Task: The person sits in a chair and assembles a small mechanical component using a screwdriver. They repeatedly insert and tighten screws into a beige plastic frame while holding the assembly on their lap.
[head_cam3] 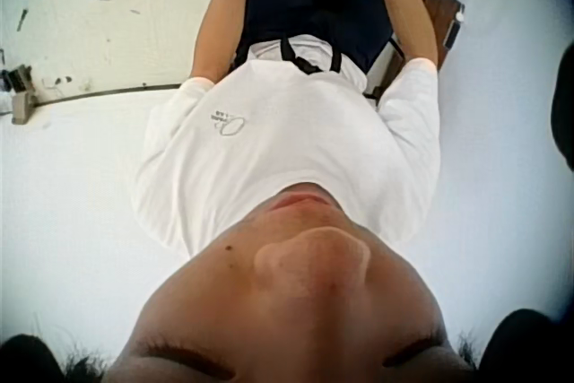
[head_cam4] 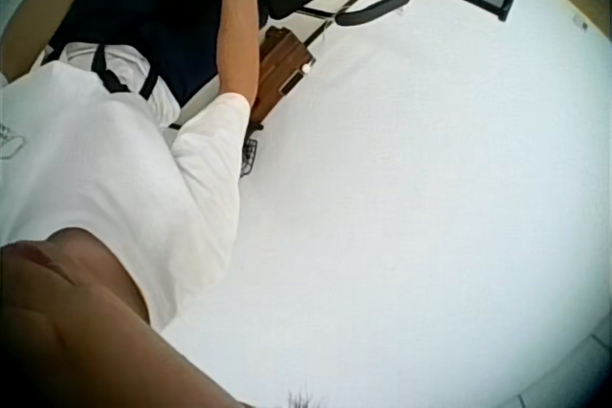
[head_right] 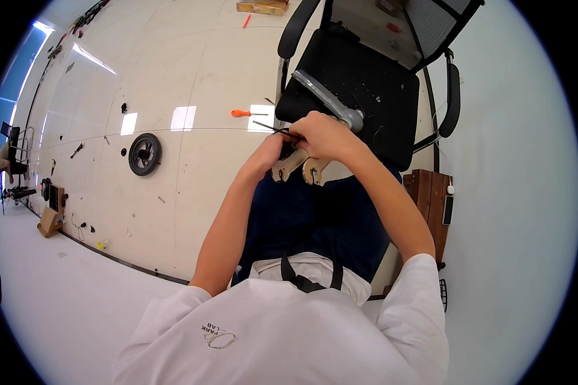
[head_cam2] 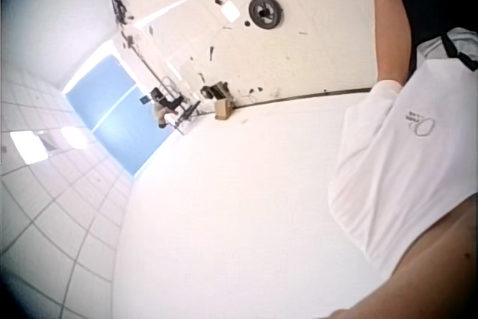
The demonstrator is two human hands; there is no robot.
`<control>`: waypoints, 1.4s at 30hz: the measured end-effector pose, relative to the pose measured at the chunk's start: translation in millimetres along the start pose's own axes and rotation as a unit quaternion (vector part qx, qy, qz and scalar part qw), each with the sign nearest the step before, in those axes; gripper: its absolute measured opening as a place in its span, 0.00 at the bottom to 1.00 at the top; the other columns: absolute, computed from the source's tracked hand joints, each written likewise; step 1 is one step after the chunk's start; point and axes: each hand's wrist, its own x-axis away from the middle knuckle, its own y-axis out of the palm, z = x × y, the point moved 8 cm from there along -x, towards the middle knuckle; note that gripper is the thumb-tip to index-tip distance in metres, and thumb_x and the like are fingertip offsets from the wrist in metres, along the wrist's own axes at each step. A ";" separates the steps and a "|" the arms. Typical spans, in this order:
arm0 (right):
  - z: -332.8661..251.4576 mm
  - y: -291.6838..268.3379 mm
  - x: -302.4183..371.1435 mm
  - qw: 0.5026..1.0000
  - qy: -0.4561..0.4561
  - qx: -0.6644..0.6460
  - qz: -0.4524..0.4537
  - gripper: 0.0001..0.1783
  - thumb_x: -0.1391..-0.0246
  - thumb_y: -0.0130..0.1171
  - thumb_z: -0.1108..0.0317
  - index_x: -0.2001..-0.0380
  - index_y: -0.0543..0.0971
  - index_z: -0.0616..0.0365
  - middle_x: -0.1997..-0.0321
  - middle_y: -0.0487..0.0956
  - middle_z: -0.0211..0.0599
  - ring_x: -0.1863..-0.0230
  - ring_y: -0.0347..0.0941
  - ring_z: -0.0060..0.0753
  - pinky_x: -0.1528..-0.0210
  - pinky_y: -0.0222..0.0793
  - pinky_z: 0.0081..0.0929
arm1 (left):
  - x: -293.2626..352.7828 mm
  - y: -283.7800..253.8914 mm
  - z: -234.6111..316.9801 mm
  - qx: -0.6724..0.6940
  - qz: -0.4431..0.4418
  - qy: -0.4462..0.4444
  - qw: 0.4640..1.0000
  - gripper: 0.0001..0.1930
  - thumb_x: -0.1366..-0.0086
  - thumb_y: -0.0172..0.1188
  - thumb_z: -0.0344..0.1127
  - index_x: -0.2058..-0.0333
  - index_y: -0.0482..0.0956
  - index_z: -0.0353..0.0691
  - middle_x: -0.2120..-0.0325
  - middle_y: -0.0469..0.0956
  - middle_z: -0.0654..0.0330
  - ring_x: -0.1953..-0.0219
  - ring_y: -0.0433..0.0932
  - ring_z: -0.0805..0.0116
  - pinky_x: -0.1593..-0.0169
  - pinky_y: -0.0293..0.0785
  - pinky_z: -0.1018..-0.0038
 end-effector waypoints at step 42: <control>4.9 -3.9 5.2 0.993 -0.026 -0.109 0.031 0.10 0.65 0.69 0.82 0.73 0.84 0.68 0.75 0.82 0.43 0.73 0.81 0.32 0.67 0.77 0.25 | 8.8 -2.4 3.1 0.013 0.024 0.022 0.999 0.31 0.47 0.64 0.57 0.66 0.82 0.27 0.74 0.80 0.52 0.70 0.78 0.66 0.68 0.72 0.70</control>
